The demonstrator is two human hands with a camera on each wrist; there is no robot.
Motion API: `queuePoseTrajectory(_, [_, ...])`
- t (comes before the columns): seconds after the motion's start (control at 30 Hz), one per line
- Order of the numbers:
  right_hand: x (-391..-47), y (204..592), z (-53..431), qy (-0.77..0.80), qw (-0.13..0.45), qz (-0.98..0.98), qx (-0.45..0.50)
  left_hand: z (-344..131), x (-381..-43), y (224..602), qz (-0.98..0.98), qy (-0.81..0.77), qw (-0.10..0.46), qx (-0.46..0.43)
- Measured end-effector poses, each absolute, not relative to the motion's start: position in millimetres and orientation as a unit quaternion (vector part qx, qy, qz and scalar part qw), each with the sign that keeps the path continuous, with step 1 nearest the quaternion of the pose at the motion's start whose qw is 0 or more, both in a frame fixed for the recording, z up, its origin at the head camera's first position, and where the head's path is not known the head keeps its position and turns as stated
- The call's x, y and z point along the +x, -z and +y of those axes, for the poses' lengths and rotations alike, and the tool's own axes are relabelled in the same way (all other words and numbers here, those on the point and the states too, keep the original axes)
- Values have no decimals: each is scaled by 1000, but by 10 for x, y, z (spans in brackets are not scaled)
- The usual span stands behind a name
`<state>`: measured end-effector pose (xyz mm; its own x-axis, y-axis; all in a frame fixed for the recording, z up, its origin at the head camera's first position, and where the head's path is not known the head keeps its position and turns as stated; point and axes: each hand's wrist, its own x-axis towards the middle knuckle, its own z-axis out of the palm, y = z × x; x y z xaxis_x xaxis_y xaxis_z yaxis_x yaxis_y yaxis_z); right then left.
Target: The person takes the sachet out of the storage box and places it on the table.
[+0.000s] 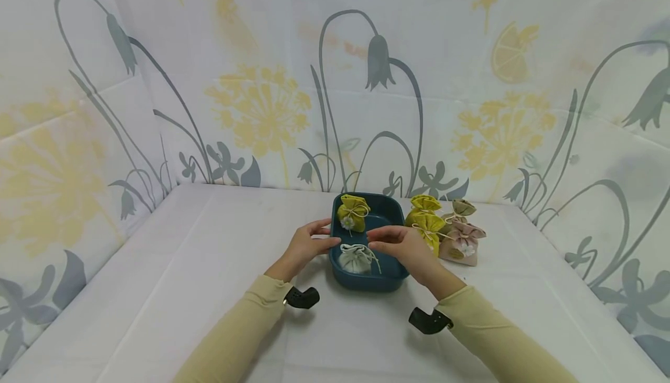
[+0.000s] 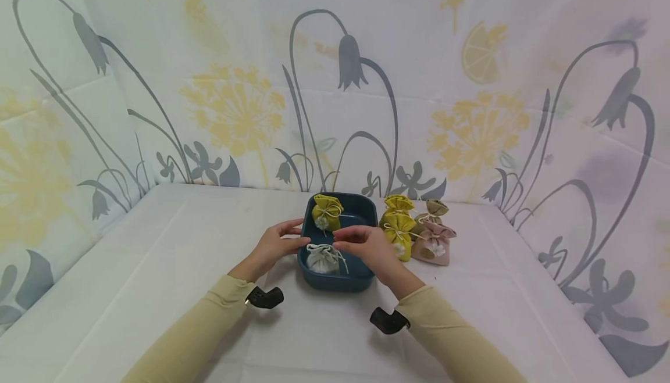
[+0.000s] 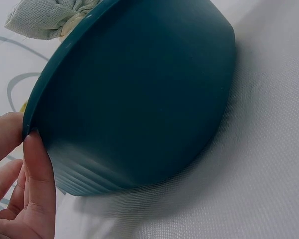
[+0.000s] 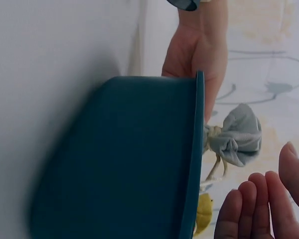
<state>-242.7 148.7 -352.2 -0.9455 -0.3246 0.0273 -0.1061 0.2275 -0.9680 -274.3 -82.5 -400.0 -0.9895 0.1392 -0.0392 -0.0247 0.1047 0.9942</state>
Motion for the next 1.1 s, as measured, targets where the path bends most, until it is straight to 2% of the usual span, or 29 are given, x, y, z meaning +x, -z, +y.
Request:
queuePoseTrajectory(0.3, [-2389,3529,1384,597,115,779,-155,-836,-2689,3916,739,-668,71,44])
queuePoseTrajectory(0.57, [-2398,3542,1339,559,140,800,-167,-818,-2732,3989,741,-668,57,35])
queuePoseTrajectory(1.1, [-2474,3515,1301,552,108,814,-141,-815,-2734,3996,735,-674,58,34])
